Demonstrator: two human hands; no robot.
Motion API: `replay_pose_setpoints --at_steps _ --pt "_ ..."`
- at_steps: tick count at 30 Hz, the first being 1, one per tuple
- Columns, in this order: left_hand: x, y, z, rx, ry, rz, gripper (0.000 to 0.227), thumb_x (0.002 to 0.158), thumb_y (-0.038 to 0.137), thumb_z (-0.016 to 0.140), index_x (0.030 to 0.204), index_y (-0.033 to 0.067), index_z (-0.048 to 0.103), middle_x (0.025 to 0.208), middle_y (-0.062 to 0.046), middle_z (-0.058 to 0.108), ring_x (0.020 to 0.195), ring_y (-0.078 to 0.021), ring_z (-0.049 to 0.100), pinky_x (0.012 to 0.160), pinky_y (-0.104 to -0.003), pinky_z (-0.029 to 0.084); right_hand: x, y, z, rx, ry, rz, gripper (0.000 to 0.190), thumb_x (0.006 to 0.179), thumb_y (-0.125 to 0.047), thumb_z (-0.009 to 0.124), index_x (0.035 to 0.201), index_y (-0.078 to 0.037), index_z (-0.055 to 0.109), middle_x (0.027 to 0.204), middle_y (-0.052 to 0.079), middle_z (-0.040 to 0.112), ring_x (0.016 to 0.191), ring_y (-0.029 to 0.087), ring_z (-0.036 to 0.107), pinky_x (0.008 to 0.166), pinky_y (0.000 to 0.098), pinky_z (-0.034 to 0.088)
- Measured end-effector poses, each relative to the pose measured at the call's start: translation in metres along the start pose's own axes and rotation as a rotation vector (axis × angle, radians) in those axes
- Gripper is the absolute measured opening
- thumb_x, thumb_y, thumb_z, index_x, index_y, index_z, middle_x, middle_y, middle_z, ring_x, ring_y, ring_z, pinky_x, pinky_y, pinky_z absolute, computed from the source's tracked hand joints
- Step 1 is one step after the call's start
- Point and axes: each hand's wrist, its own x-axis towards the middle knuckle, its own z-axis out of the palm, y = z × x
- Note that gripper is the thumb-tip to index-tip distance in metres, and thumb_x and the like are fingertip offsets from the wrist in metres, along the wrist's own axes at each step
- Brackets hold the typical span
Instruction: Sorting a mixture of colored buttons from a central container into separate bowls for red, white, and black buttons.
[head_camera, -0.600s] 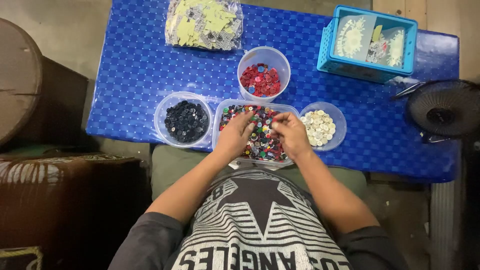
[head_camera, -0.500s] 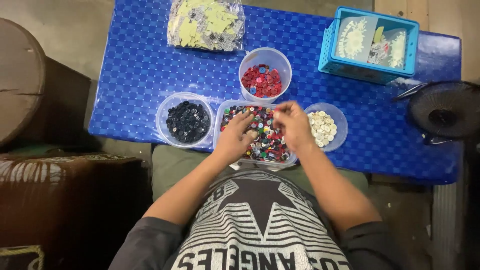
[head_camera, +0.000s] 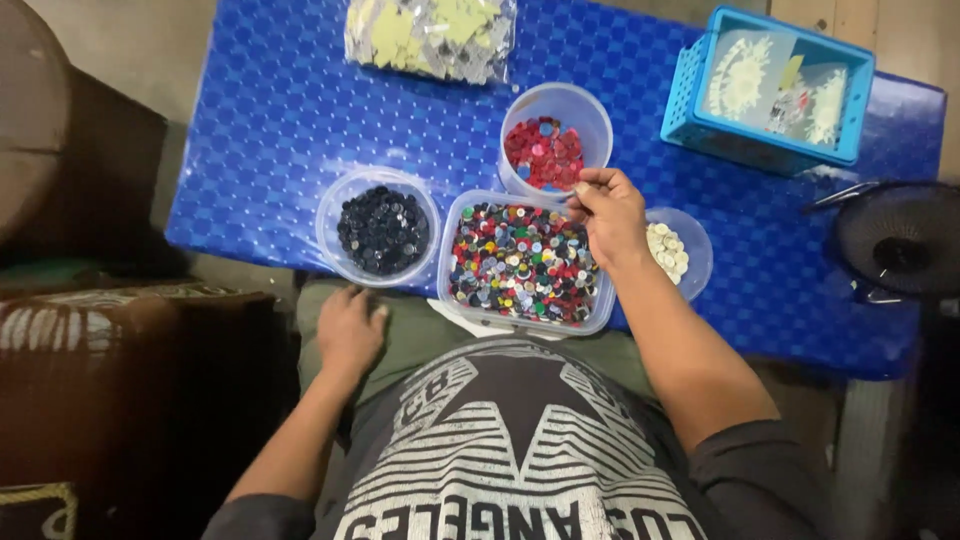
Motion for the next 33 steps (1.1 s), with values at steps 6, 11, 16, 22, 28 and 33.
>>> replay_pose_setpoints --at_steps 6,11,16,22,28,33 --pt "0.038 -0.001 0.028 0.376 -0.296 0.205 0.073 0.095 0.067 0.043 0.131 0.0078 0.067 0.142 -0.021 0.059 0.139 -0.0376 0.05 0.115 -0.068 0.026 -0.022 0.011 -0.042 -0.123 0.116 -0.023 0.019 0.098 0.002 0.062 0.112 -0.009 0.064 0.095 0.008 0.065 0.074 0.019 0.071 0.063 0.0292 0.066" --pt "0.092 0.068 -0.087 0.271 -0.668 0.254 0.051 0.099 0.044 0.047 0.127 0.0083 0.07 0.142 -0.016 0.061 0.14 -0.0334 0.05 0.118 -0.058 0.035 -0.083 0.03 -0.104 -0.514 0.235 -0.087 0.014 0.094 -0.012 0.071 0.108 -0.01 0.067 0.079 0.007 0.063 0.072 0.022 0.067 0.072 0.0326 0.055" --pt "0.121 0.096 -0.034 0.203 -0.704 0.367 0.049 0.097 0.045 0.049 0.123 0.0093 0.071 0.137 -0.015 0.063 0.135 -0.0332 0.053 0.115 -0.058 0.036 -0.153 0.028 -0.139 -0.712 0.411 0.002 0.015 0.089 -0.006 0.072 0.104 -0.005 0.072 0.071 0.013 0.07 0.067 0.024 0.068 0.073 0.0372 0.054" --pt "0.157 0.099 0.017 0.184 -0.701 0.442 0.047 0.095 0.046 0.052 0.118 0.0105 0.072 0.13 -0.014 0.065 0.13 -0.033 0.055 0.111 -0.058 0.038 -0.17 0.036 -0.129 -0.685 0.344 0.155 0.014 0.091 -0.004 0.072 0.105 -0.004 0.073 0.08 0.01 0.074 0.073 0.018 0.07 0.073 0.0298 0.058" --pt "0.16 0.071 0.062 0.221 -0.698 0.481 0.045 0.092 0.047 0.054 0.114 0.0117 0.072 0.123 -0.013 0.067 0.124 -0.0328 0.058 0.107 -0.057 0.04 -0.136 0.058 -0.09 -0.659 0.09 -0.118 0.017 0.086 0.007 0.073 0.101 0.0 0.077 0.081 0.013 0.071 0.071 0.02 0.067 0.07 0.0326 0.055" --pt "0.13 0.004 0.108 0.261 -0.702 0.5 0.043 0.09 0.047 0.056 0.109 0.0126 0.073 0.117 -0.013 0.068 0.119 -0.0326 0.061 0.103 -0.057 0.042 -0.096 0.054 -0.047 -1.133 -0.101 -0.566 0.017 0.093 -0.013 0.073 0.109 -0.013 0.08 0.11 0.005 0.07 0.105 0.027 0.071 0.094 0.0376 0.055"
